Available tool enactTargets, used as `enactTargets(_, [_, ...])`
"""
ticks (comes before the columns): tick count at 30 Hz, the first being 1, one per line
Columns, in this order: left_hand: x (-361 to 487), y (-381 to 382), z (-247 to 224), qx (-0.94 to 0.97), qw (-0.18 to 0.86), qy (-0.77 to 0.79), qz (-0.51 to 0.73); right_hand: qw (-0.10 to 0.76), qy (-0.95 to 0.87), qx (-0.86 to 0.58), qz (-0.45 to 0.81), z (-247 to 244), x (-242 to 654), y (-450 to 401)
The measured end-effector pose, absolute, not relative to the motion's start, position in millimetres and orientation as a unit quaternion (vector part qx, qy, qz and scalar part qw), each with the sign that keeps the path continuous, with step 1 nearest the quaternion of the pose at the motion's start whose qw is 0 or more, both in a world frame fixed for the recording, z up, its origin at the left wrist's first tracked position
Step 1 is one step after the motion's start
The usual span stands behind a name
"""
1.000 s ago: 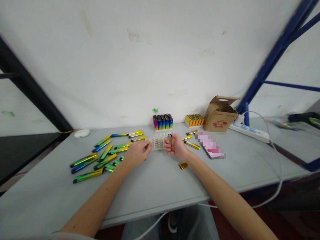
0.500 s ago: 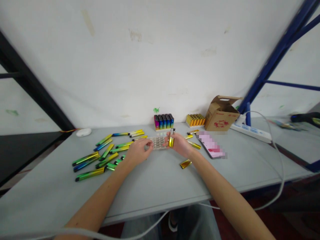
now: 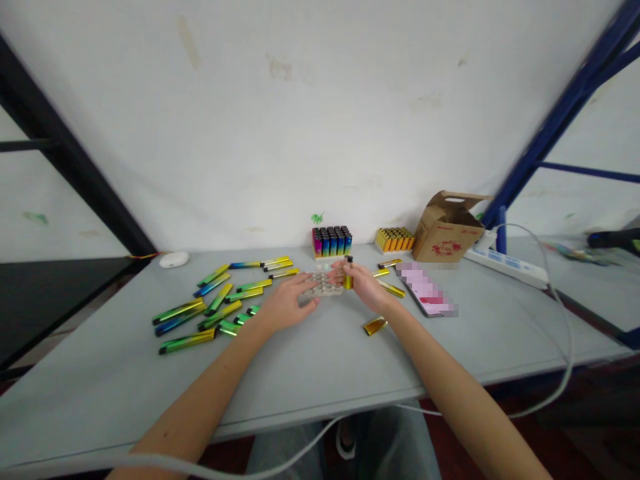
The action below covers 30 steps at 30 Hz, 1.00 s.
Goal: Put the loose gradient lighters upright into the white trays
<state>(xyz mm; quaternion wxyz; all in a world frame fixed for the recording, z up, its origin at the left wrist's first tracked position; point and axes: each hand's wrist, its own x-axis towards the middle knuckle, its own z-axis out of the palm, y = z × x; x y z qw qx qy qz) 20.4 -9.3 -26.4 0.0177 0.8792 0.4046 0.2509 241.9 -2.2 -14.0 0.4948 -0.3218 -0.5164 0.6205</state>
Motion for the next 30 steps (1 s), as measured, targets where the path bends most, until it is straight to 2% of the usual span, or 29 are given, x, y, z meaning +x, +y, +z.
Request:
enactTargets(6, [20.2,-11.3,-24.3,0.9,0.007,0.392,0.19,0.507,-0.638,-0.419,0.401,-21.9,245.6,2.2])
enactTargets(9, [20.9,-12.7,-21.9,0.902,0.01,0.391,0.184,0.497,-0.664,-0.445,0.338,-25.9,246.4,5.5])
enactTargets(18, [24.2,-16.1,-19.4,0.913,0.022,0.368,0.177,0.511,-0.659,-0.45,0.318,-27.9,248.0,7.4])
enactTargets(25, [25.9,-17.7,-18.5,0.911,0.03,0.372,0.173,0.465,-0.677,-0.499,0.276,-29.8,254.3,9.3])
enactTargets(30, [26.4,-16.8,-19.7,0.913,0.029,0.369,0.174,0.474,-0.683,-0.484,0.274,-28.5,256.2,9.0])
